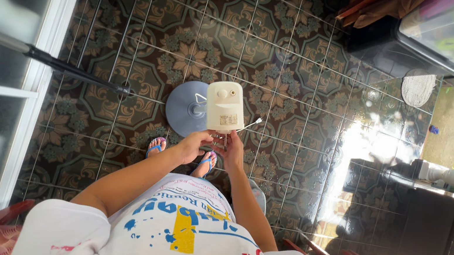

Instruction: The person assembles a standing electric fan by hand. They attach the fan blades to the motor housing, then fit the front wire cage and secure it to the motor head. The assembled fan remains upright on its base.

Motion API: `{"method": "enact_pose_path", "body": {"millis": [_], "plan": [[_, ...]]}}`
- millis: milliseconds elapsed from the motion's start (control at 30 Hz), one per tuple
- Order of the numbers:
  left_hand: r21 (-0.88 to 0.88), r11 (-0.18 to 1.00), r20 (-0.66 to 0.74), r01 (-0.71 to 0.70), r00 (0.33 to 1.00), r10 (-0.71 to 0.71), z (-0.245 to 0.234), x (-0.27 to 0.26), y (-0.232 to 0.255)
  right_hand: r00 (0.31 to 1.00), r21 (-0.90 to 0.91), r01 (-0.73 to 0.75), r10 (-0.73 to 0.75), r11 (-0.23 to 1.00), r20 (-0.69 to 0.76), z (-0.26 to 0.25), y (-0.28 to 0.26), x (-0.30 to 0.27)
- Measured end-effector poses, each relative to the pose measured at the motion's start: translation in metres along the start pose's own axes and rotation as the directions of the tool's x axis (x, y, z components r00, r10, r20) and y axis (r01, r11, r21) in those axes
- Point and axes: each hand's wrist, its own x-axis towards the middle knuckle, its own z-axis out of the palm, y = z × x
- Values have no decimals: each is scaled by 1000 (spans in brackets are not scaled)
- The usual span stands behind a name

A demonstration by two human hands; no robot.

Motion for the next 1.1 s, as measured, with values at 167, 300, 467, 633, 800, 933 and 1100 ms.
{"method": "enact_pose_path", "body": {"millis": [167, 300, 467, 633, 800, 933, 1100], "plan": [[-147, 989, -82, 10, 996, -22, -14, 12, -17, 995, -371, 96, -79, 924, 59, 6, -33, -16], [355, 933, -337, -65, 922, 192, -37, 8, -9, 980, -677, 116, -194, 727, -41, 20, -50, -12], [945, 274, -104, -177, 632, 768, -56, 6, 15, 920, -813, 218, -392, 540, -13, 35, -58, -21], [807, 543, -158, -232, 801, 577, -41, 29, 37, 900, -930, 148, -436, 336, -14, 42, -59, -25], [111, 953, 58, -282, 959, 277, -28, 15, 67, 912, -973, 80, -410, 217, -16, 39, -54, -23], [210, 966, -38, -147, 987, 159, 0, 6, 87, 912, -974, 81, -409, 214, -14, 40, -49, -19], [264, 959, -134, -103, 981, 142, 17, 8, 97, 906, -957, 80, -421, 279, -47, 43, -46, -19]]}}
